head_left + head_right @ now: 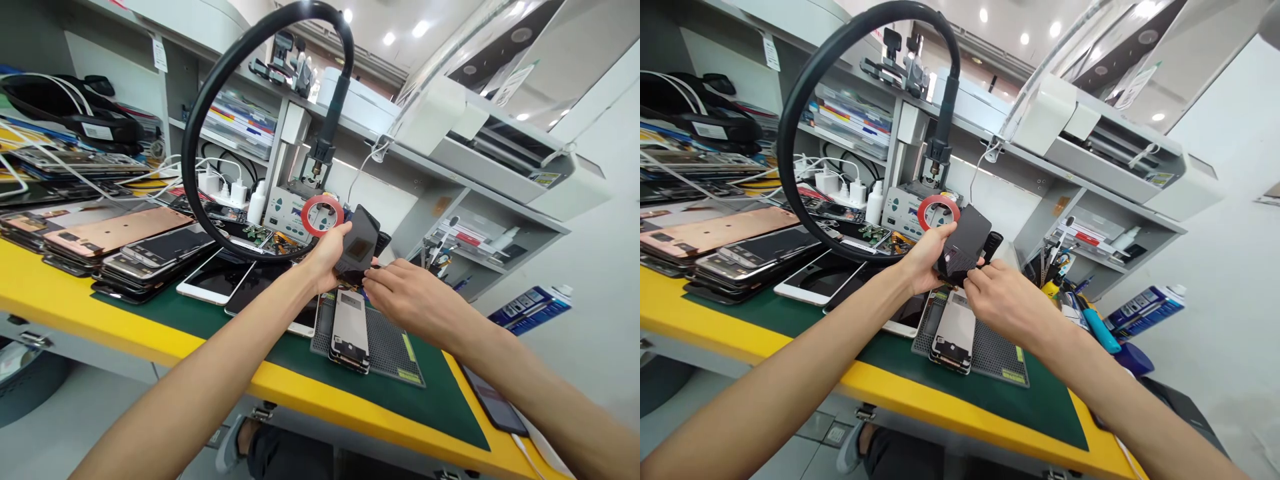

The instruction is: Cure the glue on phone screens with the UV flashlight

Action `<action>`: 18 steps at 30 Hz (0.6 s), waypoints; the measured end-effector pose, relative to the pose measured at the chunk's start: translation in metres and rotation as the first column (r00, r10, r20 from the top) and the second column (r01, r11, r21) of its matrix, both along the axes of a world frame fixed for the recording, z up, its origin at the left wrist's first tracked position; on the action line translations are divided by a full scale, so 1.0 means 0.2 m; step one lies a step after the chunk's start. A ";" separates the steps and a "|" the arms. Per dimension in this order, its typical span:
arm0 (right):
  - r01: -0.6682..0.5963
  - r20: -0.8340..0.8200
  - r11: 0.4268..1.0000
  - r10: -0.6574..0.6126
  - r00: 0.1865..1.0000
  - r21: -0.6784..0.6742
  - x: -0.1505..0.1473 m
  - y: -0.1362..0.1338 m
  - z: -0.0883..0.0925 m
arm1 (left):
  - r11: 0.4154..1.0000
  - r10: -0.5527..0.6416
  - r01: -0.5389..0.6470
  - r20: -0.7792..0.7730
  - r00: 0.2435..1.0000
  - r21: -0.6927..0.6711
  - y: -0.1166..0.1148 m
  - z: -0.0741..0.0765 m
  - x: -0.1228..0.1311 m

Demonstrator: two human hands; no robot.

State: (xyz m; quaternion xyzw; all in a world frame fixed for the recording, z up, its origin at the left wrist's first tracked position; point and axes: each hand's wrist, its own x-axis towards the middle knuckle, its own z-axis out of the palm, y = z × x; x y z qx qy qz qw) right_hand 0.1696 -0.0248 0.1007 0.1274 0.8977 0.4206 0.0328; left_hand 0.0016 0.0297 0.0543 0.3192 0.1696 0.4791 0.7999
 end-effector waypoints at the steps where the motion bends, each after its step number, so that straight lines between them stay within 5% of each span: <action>1: 0.002 0.010 1.000 -0.002 1.000 0.007 0.00 0.00 0.00 | 1.000 -0.001 0.000 -0.005 1.000 -0.009 0.00 0.00 0.00; 18: 0.018 -0.012 1.000 -0.018 1.000 0.015 0.00 0.01 -0.03 | 0.997 0.029 -0.029 -0.006 1.000 -0.075 0.00 0.01 -0.02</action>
